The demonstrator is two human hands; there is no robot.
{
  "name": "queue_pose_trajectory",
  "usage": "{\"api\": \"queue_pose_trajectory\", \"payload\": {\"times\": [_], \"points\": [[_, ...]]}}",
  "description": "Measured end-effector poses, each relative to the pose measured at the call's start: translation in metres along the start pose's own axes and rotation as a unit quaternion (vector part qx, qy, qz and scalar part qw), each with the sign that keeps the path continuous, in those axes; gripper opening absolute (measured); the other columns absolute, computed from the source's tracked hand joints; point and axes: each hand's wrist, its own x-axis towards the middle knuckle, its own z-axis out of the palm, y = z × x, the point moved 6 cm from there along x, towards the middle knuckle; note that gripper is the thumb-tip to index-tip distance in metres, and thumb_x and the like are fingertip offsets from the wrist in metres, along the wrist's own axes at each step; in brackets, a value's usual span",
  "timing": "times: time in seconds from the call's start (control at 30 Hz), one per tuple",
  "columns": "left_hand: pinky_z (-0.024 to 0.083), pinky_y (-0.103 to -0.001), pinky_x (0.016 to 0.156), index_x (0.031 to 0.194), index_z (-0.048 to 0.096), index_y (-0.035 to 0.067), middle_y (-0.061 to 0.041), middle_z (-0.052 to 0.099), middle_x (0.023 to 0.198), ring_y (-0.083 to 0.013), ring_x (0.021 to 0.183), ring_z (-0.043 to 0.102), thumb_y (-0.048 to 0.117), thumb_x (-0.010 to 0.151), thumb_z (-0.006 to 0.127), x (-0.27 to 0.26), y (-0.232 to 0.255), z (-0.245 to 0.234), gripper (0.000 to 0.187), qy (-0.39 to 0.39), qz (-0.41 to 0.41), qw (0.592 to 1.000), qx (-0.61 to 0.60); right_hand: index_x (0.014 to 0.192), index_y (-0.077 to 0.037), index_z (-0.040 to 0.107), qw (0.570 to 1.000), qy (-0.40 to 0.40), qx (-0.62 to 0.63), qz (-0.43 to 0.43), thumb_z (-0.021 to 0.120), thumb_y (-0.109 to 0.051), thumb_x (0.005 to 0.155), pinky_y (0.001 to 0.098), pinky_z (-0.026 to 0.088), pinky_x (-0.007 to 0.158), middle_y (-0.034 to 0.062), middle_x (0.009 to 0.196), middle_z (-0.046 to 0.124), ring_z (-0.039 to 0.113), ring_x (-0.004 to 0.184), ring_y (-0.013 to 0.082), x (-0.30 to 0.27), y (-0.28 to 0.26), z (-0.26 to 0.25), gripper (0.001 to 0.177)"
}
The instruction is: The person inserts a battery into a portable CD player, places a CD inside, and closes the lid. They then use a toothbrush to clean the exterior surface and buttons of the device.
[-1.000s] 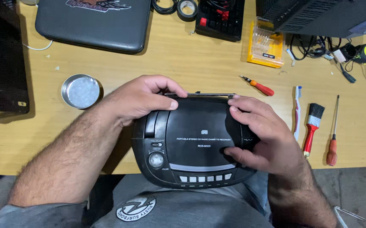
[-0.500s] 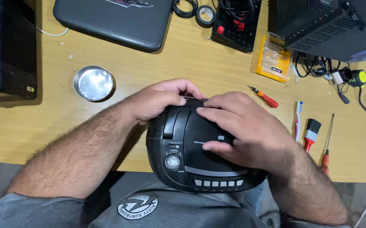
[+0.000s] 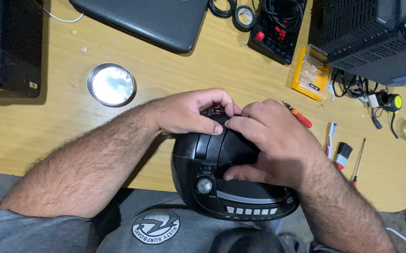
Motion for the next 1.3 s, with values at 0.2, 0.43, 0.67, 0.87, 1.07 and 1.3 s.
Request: {"api": "queue_pose_trajectory", "payload": {"times": [0.2, 0.43, 0.67, 0.87, 1.07, 1.3], "points": [[0.049, -0.032, 0.106, 0.112, 0.057, 0.013, -0.008, 0.065, 0.136, -0.0156, 0.121, 0.059, 0.018, 0.085, 0.071, -0.002, 0.010, -0.001, 0.030, 0.003, -0.044, 0.999, -0.001, 0.130, -0.006, 0.056, 1.000, 0.028, 0.007, -0.010, 0.086, -0.061, 0.077, 0.0476, 0.044, 0.080, 0.0169, 0.110, 0.064, 0.061, 0.089, 0.0345, -0.005, -0.002, -0.001, 0.082], [0.047, -0.035, 0.110, 0.108, 0.053, 0.014, -0.015, 0.060, 0.144, -0.0177, 0.127, 0.056, 0.019, 0.085, 0.074, 0.000, -0.009, 0.002, 0.031, -0.015, -0.044, 0.993, -0.105, 0.131, -0.005, 0.057, 0.998, 0.065, 0.007, 0.021, 0.084, -0.059, 0.077, 0.0468, 0.049, 0.093, 0.0195, 0.122, 0.067, 0.067, 0.106, 0.0361, -0.030, 0.004, 0.005, 0.080], [0.048, -0.034, 0.110, 0.113, 0.059, 0.015, -0.013, 0.064, 0.140, -0.0194, 0.129, 0.061, 0.020, 0.087, 0.071, -0.002, 0.010, 0.000, 0.028, 0.014, 0.006, 0.999, 0.035, 0.139, -0.010, 0.055, 0.997, 0.076, -0.003, 0.032, 0.079, -0.054, 0.085, 0.0470, 0.049, 0.085, 0.0186, 0.119, 0.066, 0.065, 0.099, 0.0346, -0.047, 0.001, -0.006, 0.074], [0.049, -0.040, 0.110, 0.115, 0.066, 0.018, -0.008, 0.066, 0.136, -0.0222, 0.128, 0.064, 0.021, 0.088, 0.072, -0.005, 0.037, 0.002, 0.027, 0.022, 0.087, 0.980, 0.180, 0.137, -0.010, 0.063, 0.978, 0.070, 0.041, 0.192, 0.078, -0.042, 0.079, 0.0442, 0.045, 0.112, 0.0137, 0.139, 0.062, 0.059, 0.130, 0.0309, -0.121, 0.030, -0.012, 0.068], [0.044, -0.041, 0.115, 0.126, 0.058, 0.018, -0.011, 0.058, 0.147, -0.0246, 0.138, 0.056, 0.028, 0.079, 0.078, -0.005, 0.042, 0.016, 0.052, -0.023, 0.029, 0.984, 0.174, 0.146, -0.012, 0.055, 0.971, 0.083, 0.088, 0.208, 0.087, -0.045, 0.064, 0.0444, 0.039, 0.121, 0.0138, 0.154, 0.055, 0.051, 0.145, 0.0306, -0.142, 0.034, 0.001, 0.095], [0.043, -0.041, 0.119, 0.124, 0.065, 0.016, -0.009, 0.064, 0.143, -0.0232, 0.136, 0.060, 0.021, 0.077, 0.083, -0.004, 0.055, 0.018, 0.050, 0.009, 0.023, 0.971, 0.237, 0.141, -0.012, 0.059, 0.955, 0.110, 0.166, 0.221, 0.085, -0.046, 0.071, 0.0448, 0.041, 0.120, 0.0111, 0.146, 0.058, 0.052, 0.140, 0.0272, -0.134, 0.047, 0.007, 0.082]]}}
